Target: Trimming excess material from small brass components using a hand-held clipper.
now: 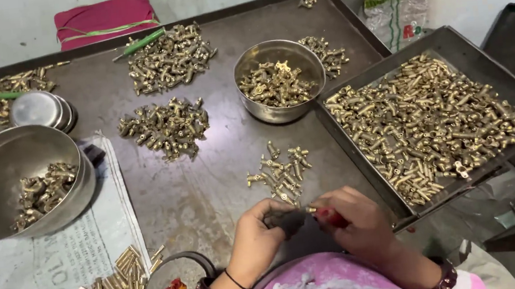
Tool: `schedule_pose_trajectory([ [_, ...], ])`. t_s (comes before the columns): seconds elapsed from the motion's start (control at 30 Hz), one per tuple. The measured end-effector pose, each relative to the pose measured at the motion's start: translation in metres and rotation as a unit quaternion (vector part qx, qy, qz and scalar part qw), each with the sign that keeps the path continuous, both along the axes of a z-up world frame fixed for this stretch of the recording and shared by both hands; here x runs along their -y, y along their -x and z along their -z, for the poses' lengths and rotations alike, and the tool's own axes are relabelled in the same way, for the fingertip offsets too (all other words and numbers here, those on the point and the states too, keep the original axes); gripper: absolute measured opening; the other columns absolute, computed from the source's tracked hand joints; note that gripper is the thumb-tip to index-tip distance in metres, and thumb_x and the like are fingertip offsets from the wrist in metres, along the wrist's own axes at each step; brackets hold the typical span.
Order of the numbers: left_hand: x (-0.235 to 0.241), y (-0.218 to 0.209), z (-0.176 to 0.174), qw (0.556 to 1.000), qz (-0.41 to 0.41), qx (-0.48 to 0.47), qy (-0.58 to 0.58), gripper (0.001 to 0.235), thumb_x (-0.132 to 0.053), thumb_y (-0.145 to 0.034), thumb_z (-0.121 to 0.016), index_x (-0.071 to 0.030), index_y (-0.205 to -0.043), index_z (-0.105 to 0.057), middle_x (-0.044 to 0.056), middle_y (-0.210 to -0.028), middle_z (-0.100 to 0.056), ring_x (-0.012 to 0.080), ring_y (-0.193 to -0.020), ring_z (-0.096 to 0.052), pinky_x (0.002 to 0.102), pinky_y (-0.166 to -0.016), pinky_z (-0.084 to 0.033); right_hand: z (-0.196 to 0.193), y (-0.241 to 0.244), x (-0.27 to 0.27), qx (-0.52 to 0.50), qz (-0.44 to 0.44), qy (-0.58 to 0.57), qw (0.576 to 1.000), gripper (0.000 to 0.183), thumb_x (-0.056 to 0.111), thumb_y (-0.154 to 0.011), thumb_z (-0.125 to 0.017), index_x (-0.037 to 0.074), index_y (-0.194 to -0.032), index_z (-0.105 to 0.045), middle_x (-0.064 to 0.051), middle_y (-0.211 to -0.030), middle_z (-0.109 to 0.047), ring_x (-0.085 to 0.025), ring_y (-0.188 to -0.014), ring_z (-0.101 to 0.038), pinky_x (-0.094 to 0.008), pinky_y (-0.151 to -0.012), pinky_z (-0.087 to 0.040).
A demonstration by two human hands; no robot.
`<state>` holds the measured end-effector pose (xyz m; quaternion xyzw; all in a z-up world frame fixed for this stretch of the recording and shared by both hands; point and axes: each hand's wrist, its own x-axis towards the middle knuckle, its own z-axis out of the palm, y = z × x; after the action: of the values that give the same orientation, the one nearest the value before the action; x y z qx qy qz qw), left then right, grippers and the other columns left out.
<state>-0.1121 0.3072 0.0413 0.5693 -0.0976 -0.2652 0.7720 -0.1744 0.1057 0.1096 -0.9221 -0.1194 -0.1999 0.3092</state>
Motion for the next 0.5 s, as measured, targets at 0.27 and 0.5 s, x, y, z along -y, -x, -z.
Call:
schedule_pose_trajectory([
  [0.27, -0.004, -0.024, 0.032, 0.998, 0.044, 0.017, -0.031, 0.044, 0.016, -0.073, -0.056, 0.0, -0.11, -0.072, 0.004, -0.097, -0.076, 0.0122, -0.089, -0.07, 0.026, -0.078, -0.058, 0.031, 0.0, 0.025, -0.157, 0.036, -0.14, 0.977, 0.027, 0.017, -0.077, -0.083, 0.005, -0.097, -0.07, -0.01, -0.08, -0.064, -0.026, -0.068, -0.064, -0.036, -0.062, -0.054],
  [0.5, -0.032, -0.113, 0.059, 0.855, -0.109, 0.263, -0.433, 0.04, -0.008, -0.082, -0.062, -0.015, -0.12, -0.074, 0.019, -0.113, -0.073, 0.035, -0.1, -0.071, 0.044, -0.088, -0.056, 0.029, -0.005, 0.183, -0.136, 0.293, 0.136, 0.937, 0.019, 0.03, -0.088, -0.074, 0.011, -0.089, -0.072, -0.01, -0.086, -0.069, -0.03, -0.082, -0.068, -0.043, -0.071, -0.055],
])
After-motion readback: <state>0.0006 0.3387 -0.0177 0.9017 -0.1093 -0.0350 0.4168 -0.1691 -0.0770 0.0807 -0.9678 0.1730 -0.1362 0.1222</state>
